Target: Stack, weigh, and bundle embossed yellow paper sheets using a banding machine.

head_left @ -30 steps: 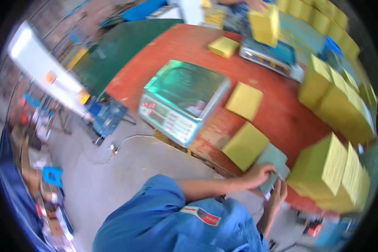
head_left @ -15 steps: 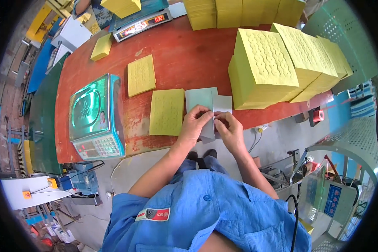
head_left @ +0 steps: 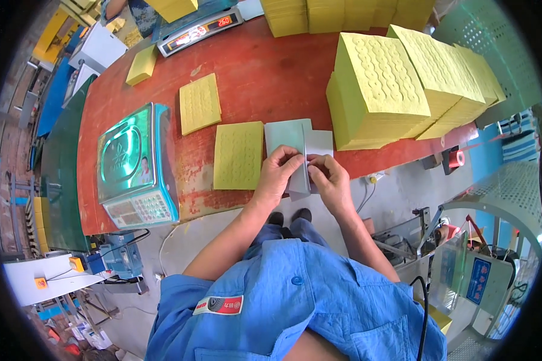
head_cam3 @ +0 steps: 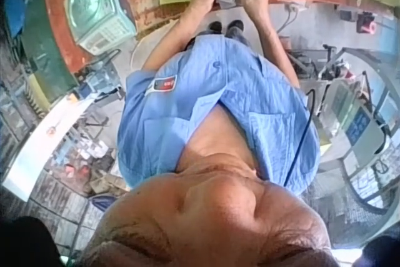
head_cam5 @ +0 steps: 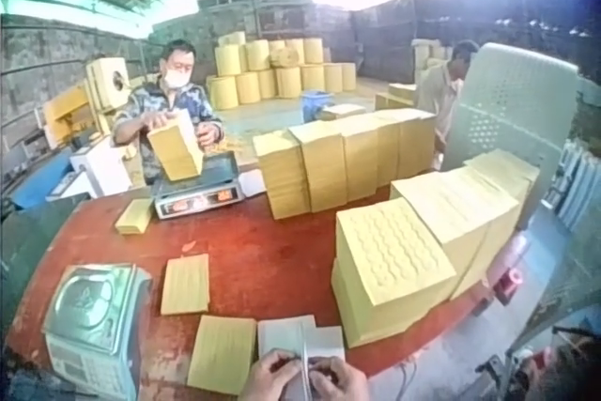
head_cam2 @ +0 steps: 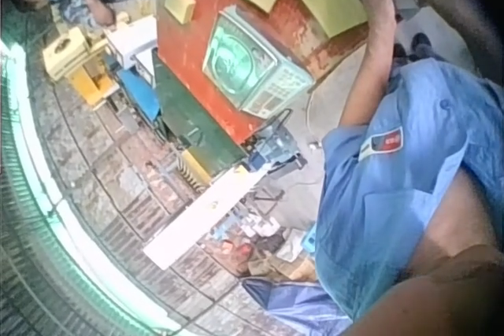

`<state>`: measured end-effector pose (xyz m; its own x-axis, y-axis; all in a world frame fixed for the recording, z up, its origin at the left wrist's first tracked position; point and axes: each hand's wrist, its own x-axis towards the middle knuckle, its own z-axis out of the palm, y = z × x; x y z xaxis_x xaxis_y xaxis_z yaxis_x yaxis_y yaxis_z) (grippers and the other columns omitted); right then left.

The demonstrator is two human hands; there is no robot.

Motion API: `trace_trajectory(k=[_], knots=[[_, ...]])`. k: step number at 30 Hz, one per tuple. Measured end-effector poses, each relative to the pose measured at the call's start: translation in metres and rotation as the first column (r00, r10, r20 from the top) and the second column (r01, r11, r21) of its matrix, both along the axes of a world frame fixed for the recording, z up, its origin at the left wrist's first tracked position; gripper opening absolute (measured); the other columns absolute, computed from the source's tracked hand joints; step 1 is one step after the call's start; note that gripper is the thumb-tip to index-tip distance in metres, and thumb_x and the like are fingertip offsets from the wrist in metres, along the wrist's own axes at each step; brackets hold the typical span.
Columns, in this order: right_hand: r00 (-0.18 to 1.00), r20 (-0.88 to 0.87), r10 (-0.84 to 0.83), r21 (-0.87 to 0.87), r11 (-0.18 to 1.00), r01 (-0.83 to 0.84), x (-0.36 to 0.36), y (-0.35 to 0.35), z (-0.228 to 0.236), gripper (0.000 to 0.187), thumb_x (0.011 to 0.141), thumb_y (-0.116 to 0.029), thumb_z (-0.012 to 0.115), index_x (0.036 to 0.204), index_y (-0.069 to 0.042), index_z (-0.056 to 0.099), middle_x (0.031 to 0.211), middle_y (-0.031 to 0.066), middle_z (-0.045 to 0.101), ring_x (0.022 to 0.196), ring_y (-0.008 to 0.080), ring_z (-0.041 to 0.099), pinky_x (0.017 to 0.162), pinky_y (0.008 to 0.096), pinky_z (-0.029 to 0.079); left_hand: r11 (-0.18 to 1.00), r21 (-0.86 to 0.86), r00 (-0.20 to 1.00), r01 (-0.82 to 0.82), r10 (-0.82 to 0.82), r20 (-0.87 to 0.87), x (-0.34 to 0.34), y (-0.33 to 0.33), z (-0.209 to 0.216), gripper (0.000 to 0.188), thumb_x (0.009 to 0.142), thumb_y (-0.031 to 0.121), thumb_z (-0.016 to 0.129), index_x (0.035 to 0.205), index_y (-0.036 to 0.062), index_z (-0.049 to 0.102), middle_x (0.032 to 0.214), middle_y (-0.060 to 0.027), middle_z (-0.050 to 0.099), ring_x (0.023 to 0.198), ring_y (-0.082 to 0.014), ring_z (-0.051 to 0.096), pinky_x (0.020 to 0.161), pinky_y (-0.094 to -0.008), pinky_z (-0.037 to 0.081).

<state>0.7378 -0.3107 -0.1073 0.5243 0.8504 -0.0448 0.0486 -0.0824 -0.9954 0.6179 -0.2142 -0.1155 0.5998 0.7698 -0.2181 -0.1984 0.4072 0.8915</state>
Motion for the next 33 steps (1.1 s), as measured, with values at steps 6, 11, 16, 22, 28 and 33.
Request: trace_trajectory(k=[6,11,16,22,28,33], knots=[[0.997,-0.071,-0.023,-0.010,1.000,0.022,0.002,-0.003,0.001,0.015,0.090,-0.008,0.061,0.097,0.005,0.061,0.100,0.0145,0.069,0.078,0.0177,0.066,0.071,0.0316,0.054,1.000,-0.001,0.999,0.002,-0.002,-0.049,0.000,-0.002,0.000,0.013,0.092,0.016,0.069,0.091,0.0045,0.064,0.084,0.0019,0.061,0.078,-0.0056,0.054,0.071,-0.0220,0.045],[0.900,0.380,-0.213,0.175,0.972,0.156,0.000,-0.003,0.019,0.015,0.088,-0.005,0.062,0.101,0.003,0.061,0.101,0.0148,0.067,0.076,0.0241,0.066,0.069,0.0334,0.054,1.000,0.030,0.988,-0.006,0.011,-0.155,-0.005,-0.004,0.005,0.012,0.093,0.013,0.064,0.086,0.0026,0.065,0.077,0.0025,0.060,0.072,-0.0049,0.052,0.065,-0.0217,0.044],[0.847,0.522,-0.099,0.068,0.995,0.074,-0.011,-0.003,0.044,0.020,0.086,-0.004,0.066,0.104,0.003,0.063,0.100,0.0172,0.064,0.082,0.0264,0.067,0.068,0.0338,0.055,1.000,0.001,0.976,-0.011,0.011,-0.216,-0.014,-0.007,0.017,0.012,0.094,0.010,0.060,0.087,0.0017,0.065,0.074,0.0037,0.058,0.070,-0.0050,0.051,0.064,-0.0216,0.043],[0.873,0.481,-0.081,-0.120,0.980,0.156,-0.024,0.015,0.017,0.030,0.087,-0.020,0.068,0.103,0.004,0.063,0.078,0.0193,0.069,0.060,0.0311,0.066,0.061,0.0407,0.054,0.986,0.165,0.996,-0.039,0.051,-0.072,-0.015,-0.006,-0.003,0.011,0.095,0.008,0.057,0.092,0.0004,0.065,0.082,0.0018,0.060,0.079,-0.0058,0.054,0.069,-0.0207,0.044],[0.797,0.434,-0.419,0.061,0.897,0.439,-0.050,-0.019,0.049,0.013,0.083,-0.009,0.071,0.085,0.001,0.063,0.071,0.0167,0.064,0.063,0.0276,0.064,0.059,0.0343,0.050,0.865,0.501,0.992,0.032,0.032,-0.120,-0.056,-0.005,0.032,0.020,0.091,-0.001,0.060,0.110,0.0019,0.059,0.096,-0.0022,0.061,0.087,-0.0079,0.055,0.079,-0.0239,0.046],[0.682,0.195,-0.705,0.159,0.709,0.687,-0.094,-0.085,0.061,0.009,0.086,-0.002,0.069,0.083,0.000,0.061,0.065,0.0036,0.056,0.060,0.0079,0.048,0.056,0.0253,0.043,0.856,0.481,0.964,0.192,-0.256,0.071,-0.073,-0.041,0.083,0.054,0.089,-0.007,0.055,0.139,0.0023,0.038,0.097,-0.0041,0.057,0.087,-0.0087,0.053,0.080,-0.0242,0.044]])
